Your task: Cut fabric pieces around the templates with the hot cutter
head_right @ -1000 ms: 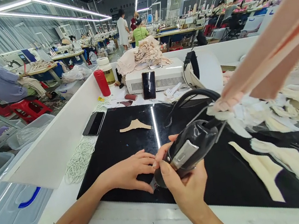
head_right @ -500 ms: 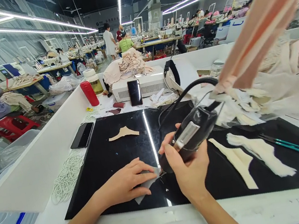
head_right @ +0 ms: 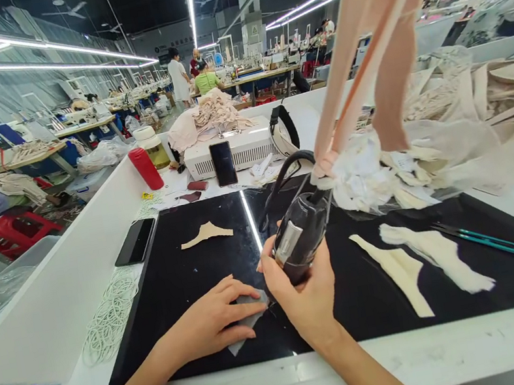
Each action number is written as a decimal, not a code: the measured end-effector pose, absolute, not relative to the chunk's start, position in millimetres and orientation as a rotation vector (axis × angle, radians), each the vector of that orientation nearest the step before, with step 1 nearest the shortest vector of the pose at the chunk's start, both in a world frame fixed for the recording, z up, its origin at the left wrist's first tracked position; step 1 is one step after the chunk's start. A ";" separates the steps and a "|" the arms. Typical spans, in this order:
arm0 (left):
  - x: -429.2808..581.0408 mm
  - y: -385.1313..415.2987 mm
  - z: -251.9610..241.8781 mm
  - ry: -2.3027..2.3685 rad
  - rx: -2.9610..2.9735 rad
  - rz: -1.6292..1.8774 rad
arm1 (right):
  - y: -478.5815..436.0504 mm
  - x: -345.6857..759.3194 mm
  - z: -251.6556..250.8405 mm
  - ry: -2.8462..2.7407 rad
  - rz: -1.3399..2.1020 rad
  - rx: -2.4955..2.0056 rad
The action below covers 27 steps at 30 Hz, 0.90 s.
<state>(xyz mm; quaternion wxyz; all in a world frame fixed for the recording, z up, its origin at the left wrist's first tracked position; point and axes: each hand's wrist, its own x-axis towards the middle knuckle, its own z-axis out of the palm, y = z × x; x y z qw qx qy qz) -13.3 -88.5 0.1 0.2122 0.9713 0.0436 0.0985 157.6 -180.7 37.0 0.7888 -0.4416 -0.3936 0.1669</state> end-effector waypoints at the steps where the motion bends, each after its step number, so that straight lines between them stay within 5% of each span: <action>1: -13.3 -88.7 0.8 0.123 2.698 0.263 | -180.4 158.6 36.6 -0.851 0.368 -0.949; 27: -13.8 -88.0 -0.2 0.129 2.666 0.275 | -182.7 187.5 36.4 -0.777 0.220 -0.962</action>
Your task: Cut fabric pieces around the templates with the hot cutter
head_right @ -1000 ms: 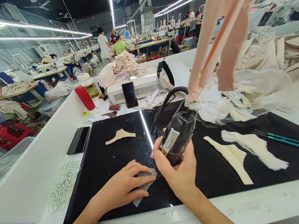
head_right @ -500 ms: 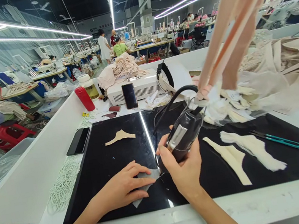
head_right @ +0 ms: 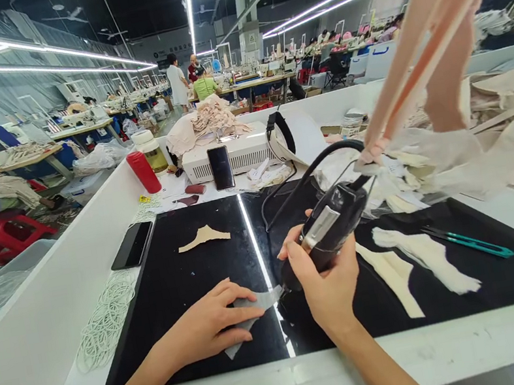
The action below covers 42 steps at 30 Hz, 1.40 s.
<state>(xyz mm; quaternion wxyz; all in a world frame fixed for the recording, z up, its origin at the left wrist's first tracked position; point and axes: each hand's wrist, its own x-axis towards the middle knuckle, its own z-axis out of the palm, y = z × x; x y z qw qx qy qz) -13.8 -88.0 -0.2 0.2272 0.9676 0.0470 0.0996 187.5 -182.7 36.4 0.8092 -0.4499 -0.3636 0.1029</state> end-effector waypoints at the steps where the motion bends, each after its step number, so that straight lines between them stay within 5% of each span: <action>1: -13.8 -87.9 0.0 0.131 2.663 0.277 | -182.6 187.5 35.9 -0.778 0.222 -0.963; 18: -15.6 -86.6 -0.1 0.151 2.556 0.294 | -181.3 186.8 33.7 -0.786 0.230 -1.031; 27: -13.0 -80.9 -16.8 0.639 2.462 0.584 | -184.9 198.7 44.0 -0.885 0.177 -1.148; 35: -9.1 -83.9 -16.6 0.626 2.372 0.592 | -201.2 205.8 42.1 -0.825 -0.432 -1.159; 42: -5.8 -85.0 -17.2 0.633 2.177 0.637 | -180.5 188.0 0.7 -1.834 -0.025 -1.284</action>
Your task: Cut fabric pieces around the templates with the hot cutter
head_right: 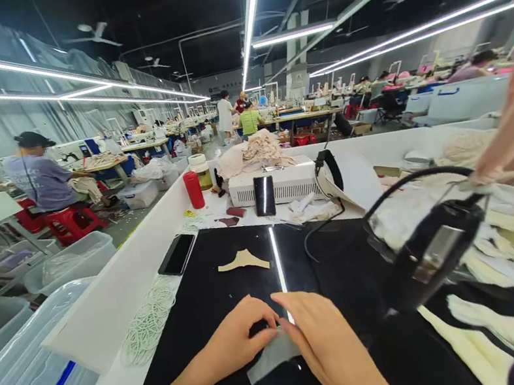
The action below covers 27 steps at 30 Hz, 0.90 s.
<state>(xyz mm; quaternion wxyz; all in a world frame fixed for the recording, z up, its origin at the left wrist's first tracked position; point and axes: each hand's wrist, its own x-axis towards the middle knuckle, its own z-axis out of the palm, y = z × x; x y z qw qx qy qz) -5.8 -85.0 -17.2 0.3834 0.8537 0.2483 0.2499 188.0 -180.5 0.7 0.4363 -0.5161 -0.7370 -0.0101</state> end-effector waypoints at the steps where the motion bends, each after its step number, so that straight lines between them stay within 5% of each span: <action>1: -6.0 -84.2 -16.7 0.658 2.123 0.649 | -174.6 186.0 -4.1 -1.861 0.043 -1.286; 9: -8.8 -69.2 -10.1 0.741 1.641 0.742 | -160.7 193.5 1.3 -1.617 0.688 -1.411; 27: -12.8 -58.0 -11.9 0.720 1.426 0.779 | -170.9 192.8 -7.6 -1.055 1.041 -1.424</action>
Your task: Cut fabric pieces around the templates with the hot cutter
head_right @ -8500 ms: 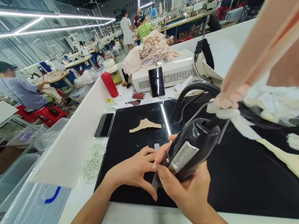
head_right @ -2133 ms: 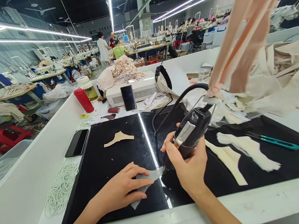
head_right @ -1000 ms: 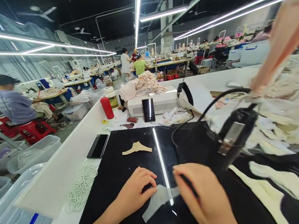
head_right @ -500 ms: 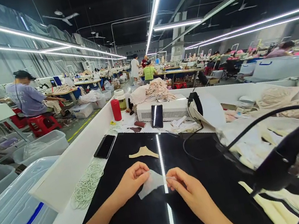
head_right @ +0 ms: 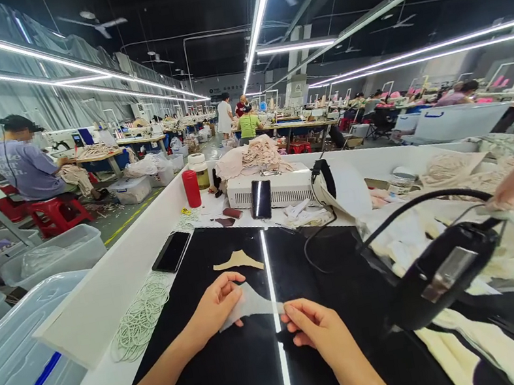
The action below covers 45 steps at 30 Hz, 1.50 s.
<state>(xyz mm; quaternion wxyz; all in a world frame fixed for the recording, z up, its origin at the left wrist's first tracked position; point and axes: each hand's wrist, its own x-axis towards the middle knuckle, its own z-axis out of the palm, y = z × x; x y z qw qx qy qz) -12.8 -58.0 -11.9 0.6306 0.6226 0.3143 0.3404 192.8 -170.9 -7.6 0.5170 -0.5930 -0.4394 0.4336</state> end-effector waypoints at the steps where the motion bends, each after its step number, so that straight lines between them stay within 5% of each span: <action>1: -13.2 -57.9 -11.4 0.722 1.434 0.780 | -172.3 191.4 -7.5 -1.036 1.054 -1.423; 32: -19.3 -55.9 -3.3 0.802 1.651 0.643 | -166.3 180.2 -19.2 -1.100 1.111 -1.640; 45: -14.8 -86.5 -2.0 0.756 2.237 0.706 | -199.0 179.2 -18.6 -1.085 1.222 -1.686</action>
